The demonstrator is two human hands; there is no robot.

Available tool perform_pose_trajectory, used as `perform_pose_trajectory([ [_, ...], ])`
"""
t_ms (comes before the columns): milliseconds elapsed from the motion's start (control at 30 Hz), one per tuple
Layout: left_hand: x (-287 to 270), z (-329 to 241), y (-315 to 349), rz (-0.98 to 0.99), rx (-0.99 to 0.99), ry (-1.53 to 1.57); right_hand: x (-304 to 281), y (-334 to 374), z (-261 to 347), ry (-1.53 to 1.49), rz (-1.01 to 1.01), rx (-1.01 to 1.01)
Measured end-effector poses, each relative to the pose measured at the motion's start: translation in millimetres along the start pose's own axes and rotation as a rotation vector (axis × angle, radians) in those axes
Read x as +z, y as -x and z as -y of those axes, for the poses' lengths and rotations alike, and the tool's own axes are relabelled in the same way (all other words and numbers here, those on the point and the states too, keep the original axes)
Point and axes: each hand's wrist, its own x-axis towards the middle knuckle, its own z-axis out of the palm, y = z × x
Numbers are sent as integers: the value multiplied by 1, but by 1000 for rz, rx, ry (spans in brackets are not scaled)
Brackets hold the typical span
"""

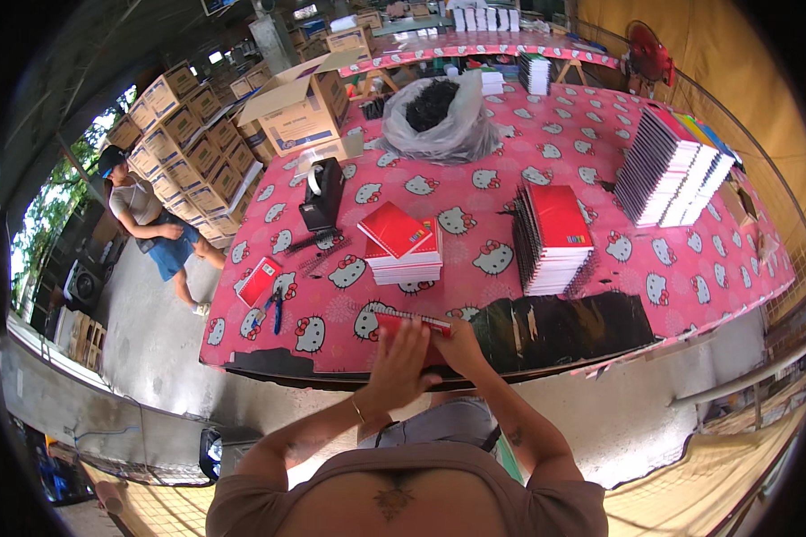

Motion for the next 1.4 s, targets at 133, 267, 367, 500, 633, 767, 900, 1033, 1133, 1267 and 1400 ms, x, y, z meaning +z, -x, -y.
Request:
perform_pose_trajectory([
  [133, -29, 14, -52, -13, -126, 39, 4, -1, 5, 41, 16, -162],
  [267, 6, 6, -2, 0, 11, -1, 2, 1, -3, 72, 85, 0],
  [367, 7, 5, 2, -3, -4, 57, 4, -1, 2, -24, 118, 48],
  [500, -11, 2, -5, -41, -10, 103, 4, 1, 0, 14, 101, -2],
  [633, -26, 11, -26, -177, -62, 60, 0, -2, 4, 186, 101, 29],
  [767, -31, 39, -42, -176, 36, 179, -13, -3, 37, 284, 151, -59],
  [900, -31, 34, -44, -244, 27, 263, -41, 2, 40, 140, 175, -86],
  [1033, -31, 30, -46, -257, 26, 303, -58, -5, 40, 73, 207, -24],
  [1133, -38, 29, -47, -238, -14, 298, -61, -8, 48, 129, 233, -49],
  [1267, -51, 23, -47, -105, -59, 311, -51, -7, 47, 365, 187, -402],
  [1400, -59, 19, -53, -68, -33, 307, -38, 1, 55, 460, -105, -325],
])
